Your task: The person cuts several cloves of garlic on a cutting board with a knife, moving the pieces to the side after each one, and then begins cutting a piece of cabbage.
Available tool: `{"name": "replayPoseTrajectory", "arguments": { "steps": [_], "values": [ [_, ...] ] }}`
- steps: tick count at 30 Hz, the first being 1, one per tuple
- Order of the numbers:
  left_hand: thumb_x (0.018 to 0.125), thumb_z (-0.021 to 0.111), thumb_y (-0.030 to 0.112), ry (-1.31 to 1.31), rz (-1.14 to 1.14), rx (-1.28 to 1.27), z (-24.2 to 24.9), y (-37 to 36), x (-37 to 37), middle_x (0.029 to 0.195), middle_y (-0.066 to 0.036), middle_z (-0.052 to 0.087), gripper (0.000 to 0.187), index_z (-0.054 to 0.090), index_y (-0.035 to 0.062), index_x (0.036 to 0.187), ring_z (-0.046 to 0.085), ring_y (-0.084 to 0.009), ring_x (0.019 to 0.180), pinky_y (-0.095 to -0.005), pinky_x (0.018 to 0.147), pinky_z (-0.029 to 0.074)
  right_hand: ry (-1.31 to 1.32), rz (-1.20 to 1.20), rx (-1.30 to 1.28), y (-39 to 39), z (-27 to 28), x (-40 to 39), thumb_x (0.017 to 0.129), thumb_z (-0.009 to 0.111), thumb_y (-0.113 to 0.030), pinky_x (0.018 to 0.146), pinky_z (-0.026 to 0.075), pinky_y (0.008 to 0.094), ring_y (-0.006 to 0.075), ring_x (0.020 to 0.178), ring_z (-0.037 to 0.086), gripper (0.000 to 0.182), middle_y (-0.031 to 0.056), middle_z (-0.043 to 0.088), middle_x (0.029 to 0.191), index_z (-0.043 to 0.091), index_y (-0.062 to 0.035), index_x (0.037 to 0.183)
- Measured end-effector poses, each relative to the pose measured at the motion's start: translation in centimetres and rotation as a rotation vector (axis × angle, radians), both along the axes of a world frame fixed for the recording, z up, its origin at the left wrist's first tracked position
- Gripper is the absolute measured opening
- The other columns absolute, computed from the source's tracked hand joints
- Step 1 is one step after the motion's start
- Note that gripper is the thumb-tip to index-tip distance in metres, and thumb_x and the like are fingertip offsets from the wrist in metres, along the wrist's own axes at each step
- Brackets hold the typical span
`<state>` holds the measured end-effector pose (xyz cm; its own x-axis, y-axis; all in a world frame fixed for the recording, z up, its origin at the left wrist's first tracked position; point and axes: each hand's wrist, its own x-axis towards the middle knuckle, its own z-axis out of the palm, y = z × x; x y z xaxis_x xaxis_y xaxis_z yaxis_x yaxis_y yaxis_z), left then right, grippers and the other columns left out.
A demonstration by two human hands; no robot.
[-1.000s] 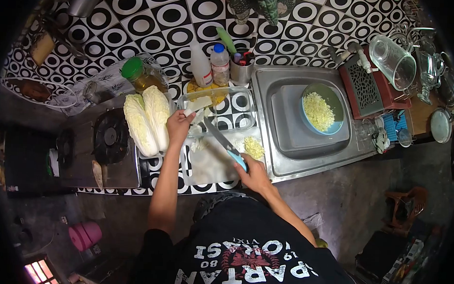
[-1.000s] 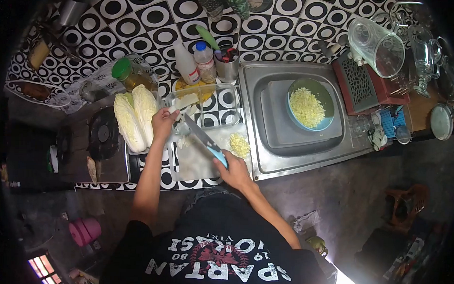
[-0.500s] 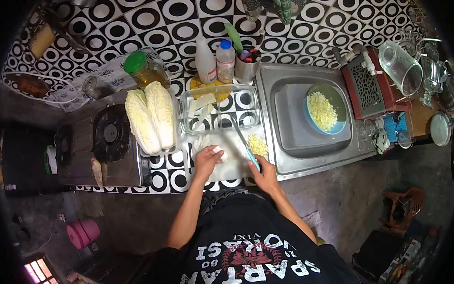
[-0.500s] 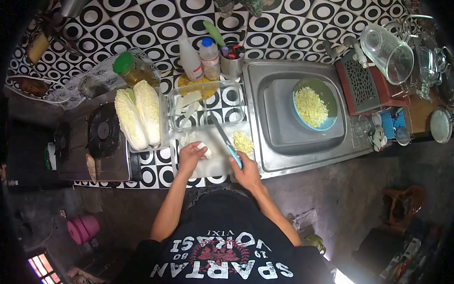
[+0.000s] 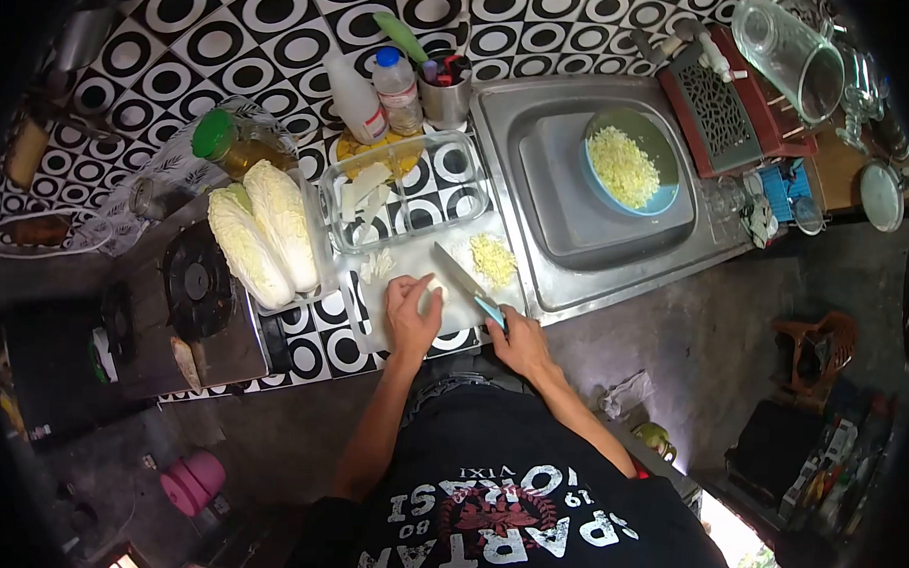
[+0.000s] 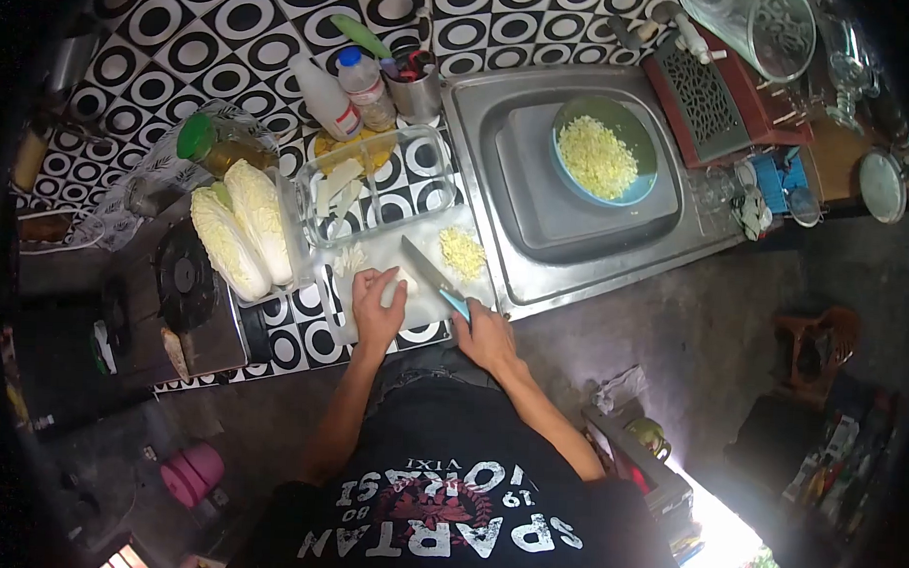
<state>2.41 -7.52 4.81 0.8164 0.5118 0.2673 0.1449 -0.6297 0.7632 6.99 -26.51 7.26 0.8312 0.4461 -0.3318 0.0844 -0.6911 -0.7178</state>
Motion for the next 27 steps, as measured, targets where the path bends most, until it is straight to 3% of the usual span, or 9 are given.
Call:
{"name": "replayPoseTrajectory", "arguments": {
  "steps": [1,2,4,5,9,16,22,27],
  "values": [
    [0.072,0.072,0.016,0.063,-0.097,0.047,1.4,-0.4,-0.1,0.103,-0.013,0.05,0.028,0.069,0.0083,0.099,0.051,-0.0279,0.091,-0.0367,0.077,0.042,-0.043,0.015,-0.039,0.2,0.8,0.2,0.086,0.054,-0.028,0.067,0.046,0.0499,0.0437,0.074,0.06,0.03,0.0247,0.062,0.075,0.055,-0.0013,0.1],
    [0.072,0.072,0.016,0.07,-0.107,0.045,2.8,-0.9,0.0,0.103,-0.013,0.05,0.028,0.069,0.0083,0.099,0.051,-0.0279,0.091,-0.0367,0.077,0.042,-0.087,0.033,-0.079,0.3,1.1,0.3,0.085,0.056,-0.027,0.066,0.047,0.0497,0.0429,0.074,0.06,0.03,0.0243,0.062,0.074,0.055,-0.0015,0.101],
    [0.072,0.071,0.022,0.078,-0.368,0.286,4.9,-1.9,0.4,0.112,-0.013,0.051,0.029,0.07,0.0136,0.1,0.046,-0.0316,0.105,-0.0419,0.088,0.035,-0.127,0.042,-0.089,0.3,1.0,0.0,0.083,0.058,-0.024,0.064,0.048,0.0489,0.0412,0.072,0.061,0.029,0.0234,0.062,0.074,0.055,-0.0018,0.102],
    [0.075,0.067,0.032,0.149,-0.441,0.268,4.4,-2.3,0.3,0.126,-0.013,0.046,0.031,0.07,0.0176,0.102,0.037,-0.0341,0.116,-0.0483,0.096,0.025,-0.175,0.063,-0.1,0.3,1.2,-0.1,0.083,0.058,-0.024,0.064,0.048,0.0486,0.0407,0.072,0.061,0.029,0.0231,0.062,0.074,0.055,-0.0019,0.102],
    [0.08,0.059,0.043,0.279,-0.658,0.336,3.9,-3.1,0.6,0.142,-0.01,0.033,0.036,0.068,0.0218,0.107,0.027,-0.0349,0.123,-0.0549,0.097,0.018,-0.217,0.049,-0.147,-0.4,1.5,-0.6,0.081,0.061,-0.023,0.064,0.049,0.0481,0.0402,0.072,0.062,0.03,0.0226,0.062,0.074,0.057,-0.002,0.101],
    [0.082,0.055,0.05,0.33,-0.721,0.423,2.8,-2.9,2.4,0.143,-0.01,0.032,0.041,0.064,0.0263,0.114,0.027,-0.0357,0.123,-0.0561,0.097,0.017,-0.136,-0.117,-0.182,-2.6,2.7,-1.2,0.077,0.066,-0.026,0.065,0.048,0.0487,0.041,0.073,0.061,0.03,0.0206,0.063,0.075,0.06,-0.004,0.096],
    [0.085,0.048,0.055,0.397,-0.632,0.512,1.0,-0.4,4.5,0.144,-0.008,0.03,0.044,0.064,0.027,0.115,0.025,-0.0363,0.126,-0.0558,0.096,0.02,-0.121,-0.119,-0.235,-6.0,4.1,-2.2,0.077,0.066,-0.027,0.066,0.048,0.0472,0.0402,0.075,0.061,0.03,0.0201,0.063,0.076,0.061,-0.0076,0.1],
    [0.087,0.048,0.05,0.389,-0.597,0.538,-0.2,0.5,4.6,0.144,-0.009,0.03,0.043,0.062,0.023,0.118,0.028,-0.0359,0.124,-0.0537,0.093,0.023,-0.139,-0.169,-0.259,-9.2,5.0,-3.0,0.077,0.067,-0.027,0.066,0.048,0.0465,0.0394,0.076,0.061,0.031,0.02,0.063,0.076,0.062,-0.0081,0.101]
  ]
}}
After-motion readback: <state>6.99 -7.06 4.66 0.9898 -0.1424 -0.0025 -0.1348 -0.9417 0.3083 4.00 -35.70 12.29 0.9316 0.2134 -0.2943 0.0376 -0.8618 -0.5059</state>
